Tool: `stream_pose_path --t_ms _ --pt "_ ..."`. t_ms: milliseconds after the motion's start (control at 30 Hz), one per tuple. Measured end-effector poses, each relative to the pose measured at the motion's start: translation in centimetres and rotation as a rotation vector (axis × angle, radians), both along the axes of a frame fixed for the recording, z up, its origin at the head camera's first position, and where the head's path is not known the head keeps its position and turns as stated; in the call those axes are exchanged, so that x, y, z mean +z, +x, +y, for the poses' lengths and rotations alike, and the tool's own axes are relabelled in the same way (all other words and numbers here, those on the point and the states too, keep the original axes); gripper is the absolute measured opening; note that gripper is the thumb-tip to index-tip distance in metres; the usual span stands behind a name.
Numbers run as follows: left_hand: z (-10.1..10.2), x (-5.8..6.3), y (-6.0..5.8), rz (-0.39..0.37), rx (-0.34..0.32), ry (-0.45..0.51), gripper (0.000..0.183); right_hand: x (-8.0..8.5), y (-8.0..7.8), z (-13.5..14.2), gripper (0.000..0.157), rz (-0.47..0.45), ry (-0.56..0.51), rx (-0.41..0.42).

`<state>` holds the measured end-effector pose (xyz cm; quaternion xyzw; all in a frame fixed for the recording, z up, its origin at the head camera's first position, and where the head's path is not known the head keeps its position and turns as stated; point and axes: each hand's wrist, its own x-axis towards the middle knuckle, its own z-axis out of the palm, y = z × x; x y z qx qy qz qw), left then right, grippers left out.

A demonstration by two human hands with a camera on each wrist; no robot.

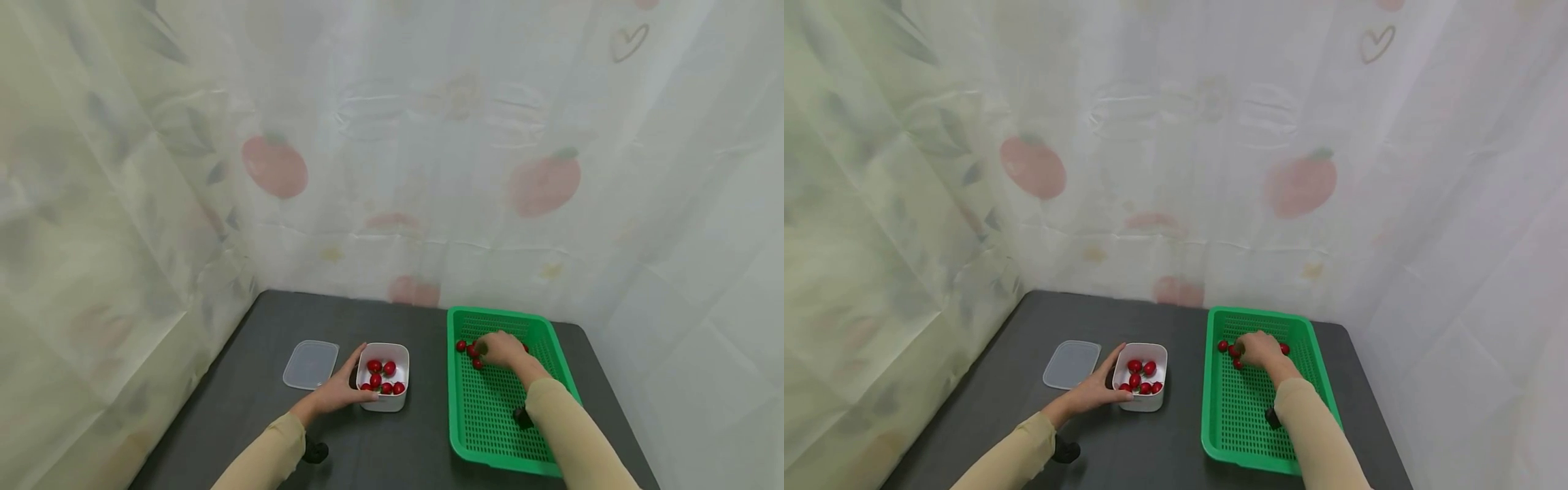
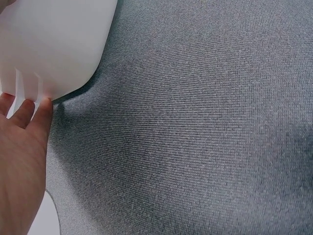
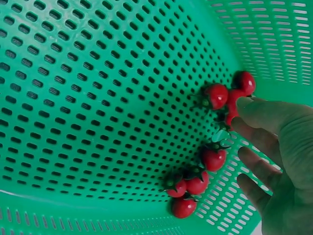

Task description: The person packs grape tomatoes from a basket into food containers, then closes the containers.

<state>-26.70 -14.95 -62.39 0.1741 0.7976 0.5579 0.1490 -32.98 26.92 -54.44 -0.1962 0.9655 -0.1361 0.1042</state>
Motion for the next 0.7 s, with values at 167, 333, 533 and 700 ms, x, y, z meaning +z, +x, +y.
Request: stream_pose_path --t_ms 167,333,533,700 --pt "0.0 -0.1 0.0 0.004 0.001 -0.009 0.115 -0.5 0.1 -0.2 0.024 -0.014 0.009 -0.003" --pt "0.0 -0.1 0.1 0.007 0.004 -0.021 0.114 -1.5 -0.1 -0.3 0.023 -0.012 0.033 0.000" --pt "0.0 0.2 0.3 0.005 0.003 -0.012 0.114 -2.2 -0.3 -0.3 0.021 -0.005 0.064 0.005" --pt "0.0 0.3 0.3 0.005 0.007 -0.022 0.114 -2.4 -0.2 -0.5 0.018 -0.018 0.075 0.005"
